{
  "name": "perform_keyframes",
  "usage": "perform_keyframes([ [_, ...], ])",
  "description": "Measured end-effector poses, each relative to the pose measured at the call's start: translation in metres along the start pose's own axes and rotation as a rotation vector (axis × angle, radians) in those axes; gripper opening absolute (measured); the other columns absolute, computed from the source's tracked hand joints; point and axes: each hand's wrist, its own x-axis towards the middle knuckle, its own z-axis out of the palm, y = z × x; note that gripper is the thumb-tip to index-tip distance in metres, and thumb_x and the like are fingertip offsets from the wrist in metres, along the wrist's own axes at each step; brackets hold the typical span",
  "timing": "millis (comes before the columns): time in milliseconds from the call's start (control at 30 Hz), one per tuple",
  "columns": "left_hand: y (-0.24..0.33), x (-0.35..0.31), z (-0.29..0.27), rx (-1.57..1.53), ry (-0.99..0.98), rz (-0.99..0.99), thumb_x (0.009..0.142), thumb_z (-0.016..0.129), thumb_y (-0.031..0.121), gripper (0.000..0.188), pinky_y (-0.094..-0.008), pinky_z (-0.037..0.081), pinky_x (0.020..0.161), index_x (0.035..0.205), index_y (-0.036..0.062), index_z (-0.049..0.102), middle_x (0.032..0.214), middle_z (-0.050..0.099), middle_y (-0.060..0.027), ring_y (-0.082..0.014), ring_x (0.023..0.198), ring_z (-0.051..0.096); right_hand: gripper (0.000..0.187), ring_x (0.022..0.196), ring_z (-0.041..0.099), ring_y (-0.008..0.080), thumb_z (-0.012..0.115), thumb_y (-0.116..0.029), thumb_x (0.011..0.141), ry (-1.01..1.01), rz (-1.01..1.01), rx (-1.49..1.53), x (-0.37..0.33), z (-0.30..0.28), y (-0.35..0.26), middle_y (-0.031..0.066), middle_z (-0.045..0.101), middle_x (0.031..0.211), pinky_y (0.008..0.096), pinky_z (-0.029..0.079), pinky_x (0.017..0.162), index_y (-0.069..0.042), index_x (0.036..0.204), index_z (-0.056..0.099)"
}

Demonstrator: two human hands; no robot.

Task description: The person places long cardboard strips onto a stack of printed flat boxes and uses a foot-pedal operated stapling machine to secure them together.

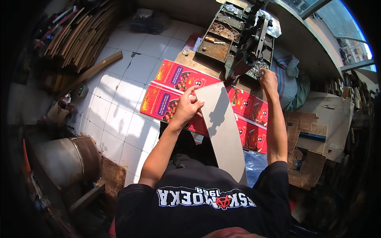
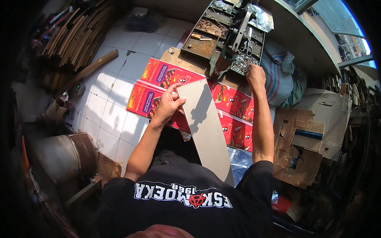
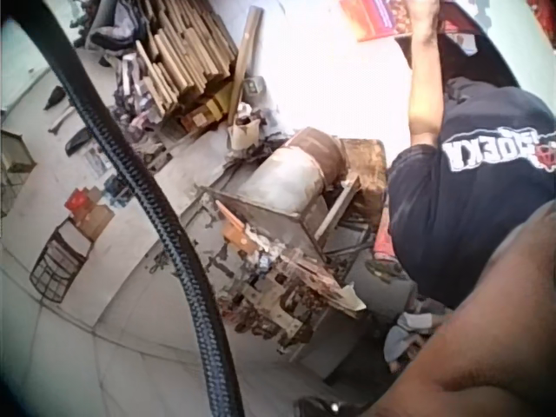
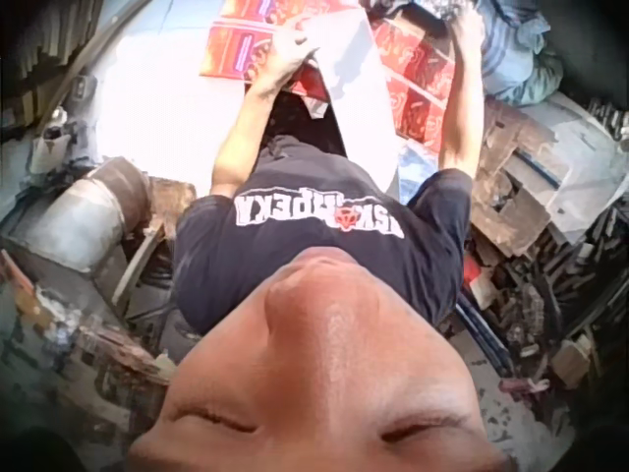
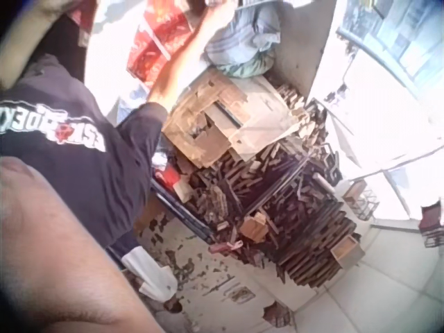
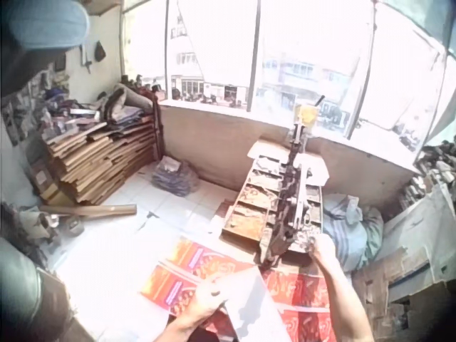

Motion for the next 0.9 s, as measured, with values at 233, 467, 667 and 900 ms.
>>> perform_keyframes([
  [233,0.000,-0.005,-0.001,-0.010,-0.015,-0.016,0.087,0.062,0.001,0.063,-0.0256,0.058,0.054,0.143,-0.0045,0.032,0.086,0.067,-0.0109,-0.0130,0.069,0.065,0.015,0.089,0.067,0.0404,0.063,-0.013,0.084,0.039,-0.004,0.028,0.009,0.018,0.008,0.0197,0.070,0.090,0.0469,0.053,0.081,-0.007,0.093,0.073],
  [467,0.001,-0.004,0.003,-0.015,-0.025,-0.016,0.088,0.062,0.002,0.064,-0.0258,0.058,0.053,0.143,-0.0042,0.032,0.083,0.066,-0.0104,-0.0123,0.068,0.063,0.020,0.082,0.069,0.0369,0.059,-0.009,0.089,0.287,-0.051,0.125,0.006,0.011,0.008,0.0205,0.070,0.088,0.0427,0.054,0.077,-0.002,0.103,0.070],
  [667,-0.005,-0.003,-0.003,-0.016,-0.012,-0.011,0.087,0.063,0.000,0.065,-0.0261,0.057,0.051,0.144,-0.0038,0.031,0.075,0.061,-0.0065,-0.0106,0.062,0.061,0.025,0.078,0.063,0.0068,0.067,-0.009,0.091,0.045,0.081,0.911,-0.031,0.007,-0.061,0.0031,0.070,0.086,0.0232,0.051,0.071,-0.002,0.115,0.067],
  [900,-0.005,-0.003,-0.003,-0.019,-0.032,-0.022,0.088,0.064,0.002,0.063,-0.0250,0.058,0.054,0.143,-0.0024,0.033,0.085,0.066,-0.0082,-0.0093,0.066,0.062,0.028,0.076,0.065,0.0091,0.071,-0.004,0.087,0.076,-0.003,1.004,-0.051,0.026,-0.082,0.0052,0.070,0.087,0.0241,0.052,0.070,0.000,0.113,0.063],
])
